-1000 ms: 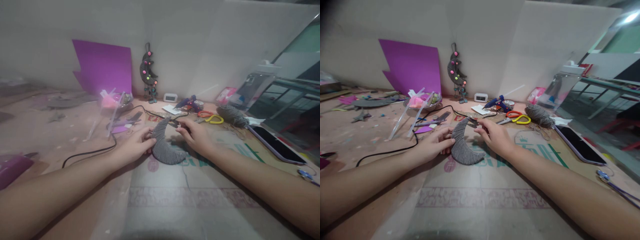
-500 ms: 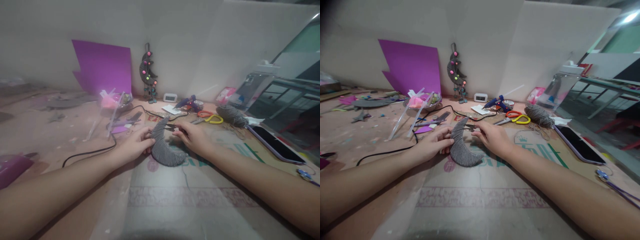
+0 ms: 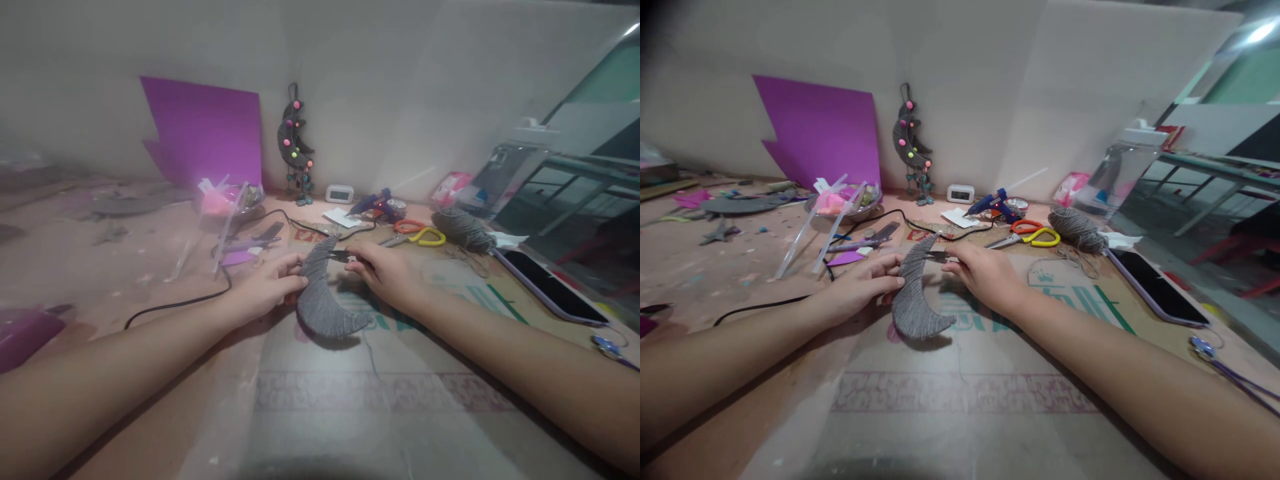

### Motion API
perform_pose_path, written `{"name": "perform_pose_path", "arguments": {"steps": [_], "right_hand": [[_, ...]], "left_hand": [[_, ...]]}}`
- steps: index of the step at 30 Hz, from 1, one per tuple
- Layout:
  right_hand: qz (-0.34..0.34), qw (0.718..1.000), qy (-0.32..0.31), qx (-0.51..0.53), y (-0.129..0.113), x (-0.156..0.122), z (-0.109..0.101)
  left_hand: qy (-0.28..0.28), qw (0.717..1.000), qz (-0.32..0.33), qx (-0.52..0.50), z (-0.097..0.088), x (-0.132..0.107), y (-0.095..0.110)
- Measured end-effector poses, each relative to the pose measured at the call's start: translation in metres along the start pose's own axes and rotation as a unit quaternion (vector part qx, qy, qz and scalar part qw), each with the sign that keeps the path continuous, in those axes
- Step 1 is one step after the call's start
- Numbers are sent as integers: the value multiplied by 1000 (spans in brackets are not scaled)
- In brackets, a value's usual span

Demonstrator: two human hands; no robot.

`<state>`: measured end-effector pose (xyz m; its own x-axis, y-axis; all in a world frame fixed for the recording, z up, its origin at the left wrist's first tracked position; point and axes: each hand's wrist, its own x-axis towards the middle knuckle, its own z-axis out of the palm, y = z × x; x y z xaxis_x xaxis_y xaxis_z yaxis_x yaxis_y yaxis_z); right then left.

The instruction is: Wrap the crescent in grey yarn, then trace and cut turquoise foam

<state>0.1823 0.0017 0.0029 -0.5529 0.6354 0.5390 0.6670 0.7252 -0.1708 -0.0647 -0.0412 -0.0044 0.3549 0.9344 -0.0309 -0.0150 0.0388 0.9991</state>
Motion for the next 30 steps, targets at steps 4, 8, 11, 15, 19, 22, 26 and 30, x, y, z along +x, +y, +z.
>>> {"name": "perform_pose_path", "arguments": {"steps": [4, 8, 11, 15, 19, 22, 26, 30], "right_hand": [[-9, 1000, 2, 4, 1, 0, 0], [-4, 1000, 13, 6, 3, -1, 2], [-10, 1000, 17, 7, 3, 0, 3], [-17, 1000, 20, 5, 2, 0, 2], [-29, 999, 24, 10, 4, -1, 3], [-22, 999, 20, 18, 5, -2, 4], [-22, 999, 24, 16, 5, -1, 4], [-24, 999, 28, 9, 4, 0, 4]], "left_hand": [[0, 1000, 2, -5, 1, 0, -1], [-2, 1000, -10, -26, 2, 0, -1], [-3, 999, -21, -49, 3, 0, 0], [-4, 998, -23, -60, 3, -1, 0], [-10, 998, -15, -58, 3, 1, 0], [-3, 999, -14, -49, 3, 1, 2], [3, 999, -14, -50, 4, 1, 3], [4, 998, -23, -61, 4, -1, 2]]}}
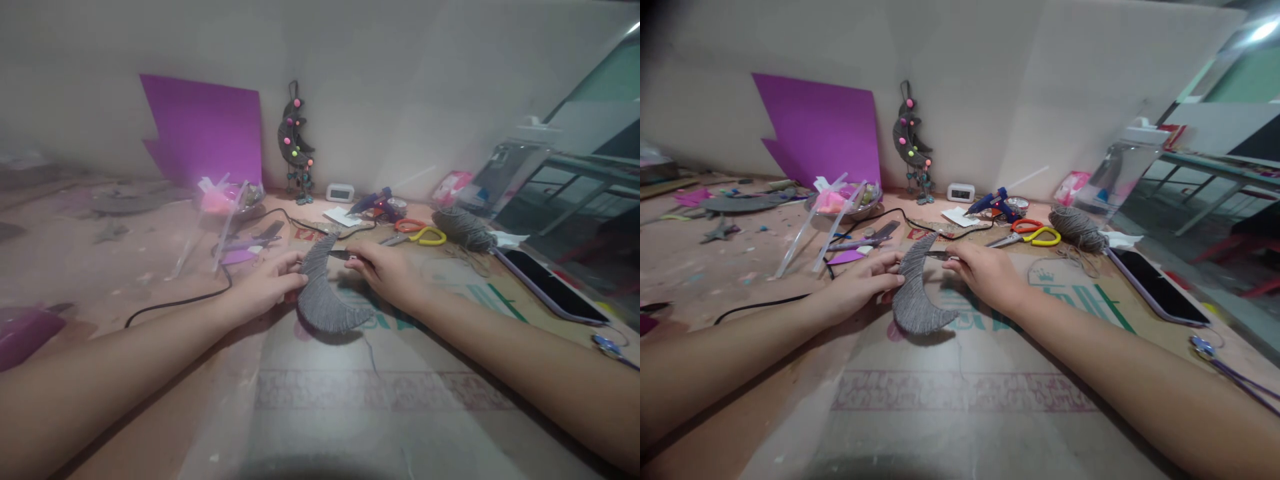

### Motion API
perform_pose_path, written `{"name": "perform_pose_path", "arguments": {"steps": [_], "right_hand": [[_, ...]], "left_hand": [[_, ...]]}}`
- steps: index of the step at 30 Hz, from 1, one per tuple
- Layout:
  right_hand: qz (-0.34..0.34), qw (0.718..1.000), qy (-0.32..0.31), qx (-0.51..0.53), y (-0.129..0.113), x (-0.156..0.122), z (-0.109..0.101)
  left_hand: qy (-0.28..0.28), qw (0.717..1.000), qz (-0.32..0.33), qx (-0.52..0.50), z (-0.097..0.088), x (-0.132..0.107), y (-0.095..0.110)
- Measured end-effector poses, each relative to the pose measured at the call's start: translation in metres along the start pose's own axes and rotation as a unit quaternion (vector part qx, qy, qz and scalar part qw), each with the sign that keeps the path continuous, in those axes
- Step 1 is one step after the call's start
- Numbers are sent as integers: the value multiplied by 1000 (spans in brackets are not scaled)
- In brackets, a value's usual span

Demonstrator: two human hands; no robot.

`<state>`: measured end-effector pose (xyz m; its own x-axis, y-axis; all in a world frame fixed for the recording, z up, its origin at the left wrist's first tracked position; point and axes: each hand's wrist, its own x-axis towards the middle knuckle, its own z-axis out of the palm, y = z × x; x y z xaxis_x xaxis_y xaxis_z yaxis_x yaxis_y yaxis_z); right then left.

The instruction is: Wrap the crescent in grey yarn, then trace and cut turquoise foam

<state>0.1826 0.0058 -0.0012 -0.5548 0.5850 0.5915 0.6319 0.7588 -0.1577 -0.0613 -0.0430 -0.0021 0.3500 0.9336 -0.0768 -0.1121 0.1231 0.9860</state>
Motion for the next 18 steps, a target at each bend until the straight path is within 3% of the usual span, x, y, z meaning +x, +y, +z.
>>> {"name": "perform_pose_path", "arguments": {"steps": [18], "right_hand": [[5, 1000, 7, -4, 0, -2, 0]], "left_hand": [[9, 1000, 17, 25, 0, 2, 0]]}}
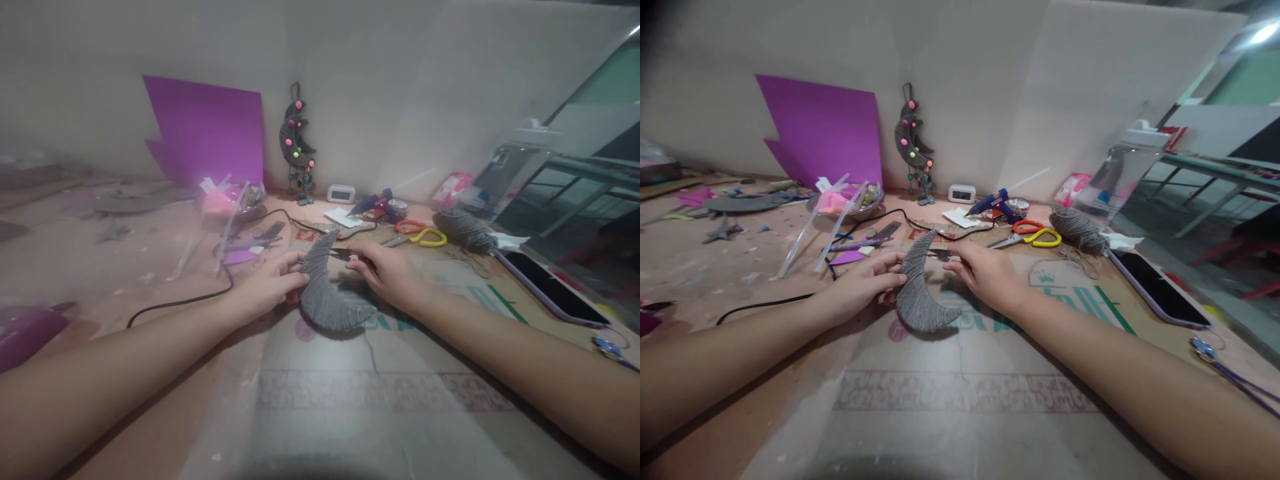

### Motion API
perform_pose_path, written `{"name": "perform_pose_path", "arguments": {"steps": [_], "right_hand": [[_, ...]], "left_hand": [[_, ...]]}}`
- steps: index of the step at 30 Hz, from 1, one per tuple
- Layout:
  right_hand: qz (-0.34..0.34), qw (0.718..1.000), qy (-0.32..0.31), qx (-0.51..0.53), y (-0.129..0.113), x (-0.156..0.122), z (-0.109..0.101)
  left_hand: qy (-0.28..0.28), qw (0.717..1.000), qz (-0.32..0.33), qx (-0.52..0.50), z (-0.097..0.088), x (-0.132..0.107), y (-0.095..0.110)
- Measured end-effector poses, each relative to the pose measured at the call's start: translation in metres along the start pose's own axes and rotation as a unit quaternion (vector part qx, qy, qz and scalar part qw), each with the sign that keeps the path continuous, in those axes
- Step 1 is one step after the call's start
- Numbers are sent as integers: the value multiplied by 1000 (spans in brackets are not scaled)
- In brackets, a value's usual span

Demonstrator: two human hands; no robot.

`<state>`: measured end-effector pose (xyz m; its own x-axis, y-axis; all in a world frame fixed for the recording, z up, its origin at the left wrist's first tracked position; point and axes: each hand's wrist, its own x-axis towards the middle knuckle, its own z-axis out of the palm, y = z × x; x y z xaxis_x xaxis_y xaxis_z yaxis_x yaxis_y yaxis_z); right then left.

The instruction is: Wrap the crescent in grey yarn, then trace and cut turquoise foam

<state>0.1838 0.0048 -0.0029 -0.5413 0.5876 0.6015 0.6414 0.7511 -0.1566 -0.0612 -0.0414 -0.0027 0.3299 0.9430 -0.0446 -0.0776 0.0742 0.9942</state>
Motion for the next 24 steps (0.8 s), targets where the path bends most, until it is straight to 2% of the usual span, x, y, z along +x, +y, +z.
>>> {"name": "perform_pose_path", "arguments": {"steps": [10, 15, 24], "right_hand": [[11, 1000, -16, 3, -2, 1, -2], [12, 1000, -21, 6, -2, 2, -4], [-11, 1000, 2, 2, 0, 0, 0]], "left_hand": [[-11, 1000, -10, -20, -2, 0, -1], [-15, 1000, -6, 6, -4, 1, -2], [-21, 1000, -8, 19, -3, 1, 1]]}}
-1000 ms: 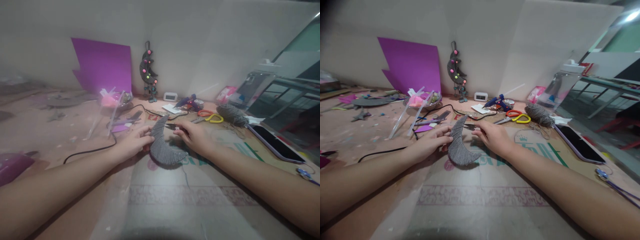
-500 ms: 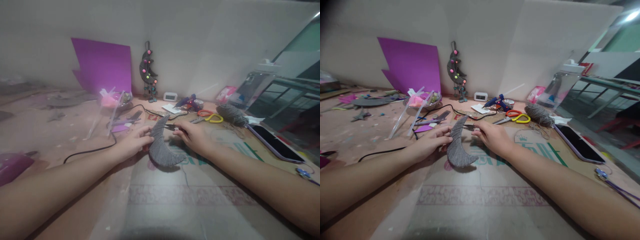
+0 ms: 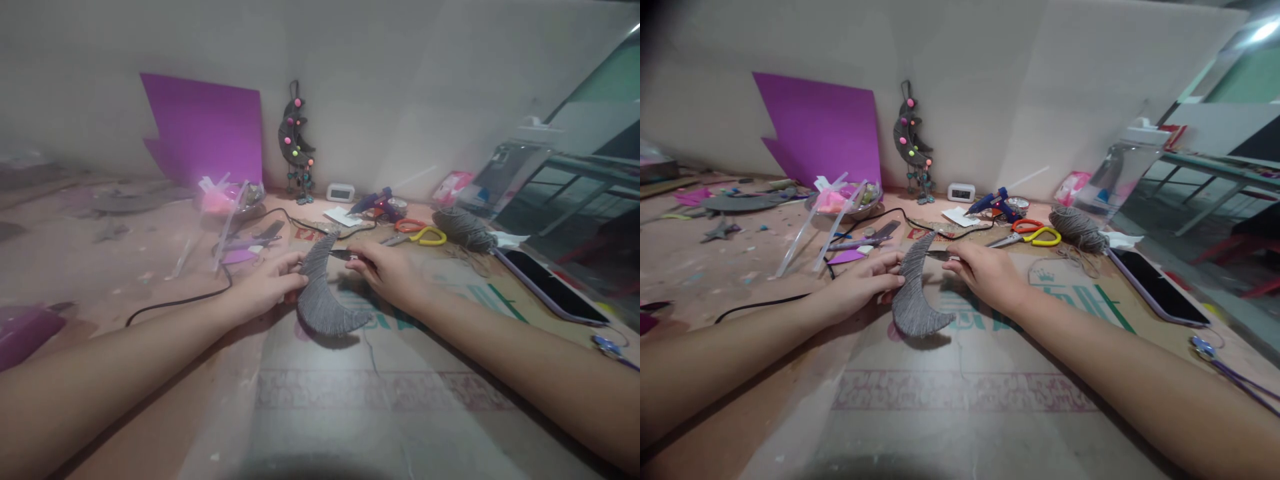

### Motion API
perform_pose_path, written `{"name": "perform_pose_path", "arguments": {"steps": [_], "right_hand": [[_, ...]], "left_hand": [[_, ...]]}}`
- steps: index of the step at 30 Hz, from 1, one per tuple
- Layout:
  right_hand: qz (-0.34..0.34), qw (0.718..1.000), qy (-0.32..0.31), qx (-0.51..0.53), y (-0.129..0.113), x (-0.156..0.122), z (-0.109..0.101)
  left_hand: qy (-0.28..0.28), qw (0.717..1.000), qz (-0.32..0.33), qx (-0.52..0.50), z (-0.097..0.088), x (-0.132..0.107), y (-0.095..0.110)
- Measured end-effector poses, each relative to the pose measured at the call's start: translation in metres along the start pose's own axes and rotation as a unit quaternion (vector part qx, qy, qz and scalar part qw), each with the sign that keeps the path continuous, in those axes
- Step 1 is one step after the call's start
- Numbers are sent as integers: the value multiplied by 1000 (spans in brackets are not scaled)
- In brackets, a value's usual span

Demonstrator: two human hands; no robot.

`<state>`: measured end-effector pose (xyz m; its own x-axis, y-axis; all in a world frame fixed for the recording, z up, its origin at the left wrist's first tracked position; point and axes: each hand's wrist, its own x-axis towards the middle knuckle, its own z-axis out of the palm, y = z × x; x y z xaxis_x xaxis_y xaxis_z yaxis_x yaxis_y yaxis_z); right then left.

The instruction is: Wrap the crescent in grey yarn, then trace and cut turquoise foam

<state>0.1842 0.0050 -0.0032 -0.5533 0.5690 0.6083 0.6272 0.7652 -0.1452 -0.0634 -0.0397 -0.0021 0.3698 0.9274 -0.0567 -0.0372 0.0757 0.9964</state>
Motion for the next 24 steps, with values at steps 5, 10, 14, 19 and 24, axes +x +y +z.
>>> {"name": "perform_pose_path", "arguments": {"steps": [5, 10, 14, 19, 24], "right_hand": [[13, 1000, -23, -10, 0, 0, -1], [14, 999, -34, -17, -2, 2, -4], [6, 999, -28, -15, -3, 2, -4], [14, 1000, -15, -9, 0, 1, 0], [24, 999, -26, -11, -1, 1, 0]], "left_hand": [[3, 1000, 0, 6, 1, 0, 0], [-9, 1000, 2, 14, 0, 0, -1], [-3, 1000, -9, -11, 1, -2, -1], [0, 1000, -15, -28, 3, -2, 3], [6, 999, -12, -33, 4, -2, 2]]}}
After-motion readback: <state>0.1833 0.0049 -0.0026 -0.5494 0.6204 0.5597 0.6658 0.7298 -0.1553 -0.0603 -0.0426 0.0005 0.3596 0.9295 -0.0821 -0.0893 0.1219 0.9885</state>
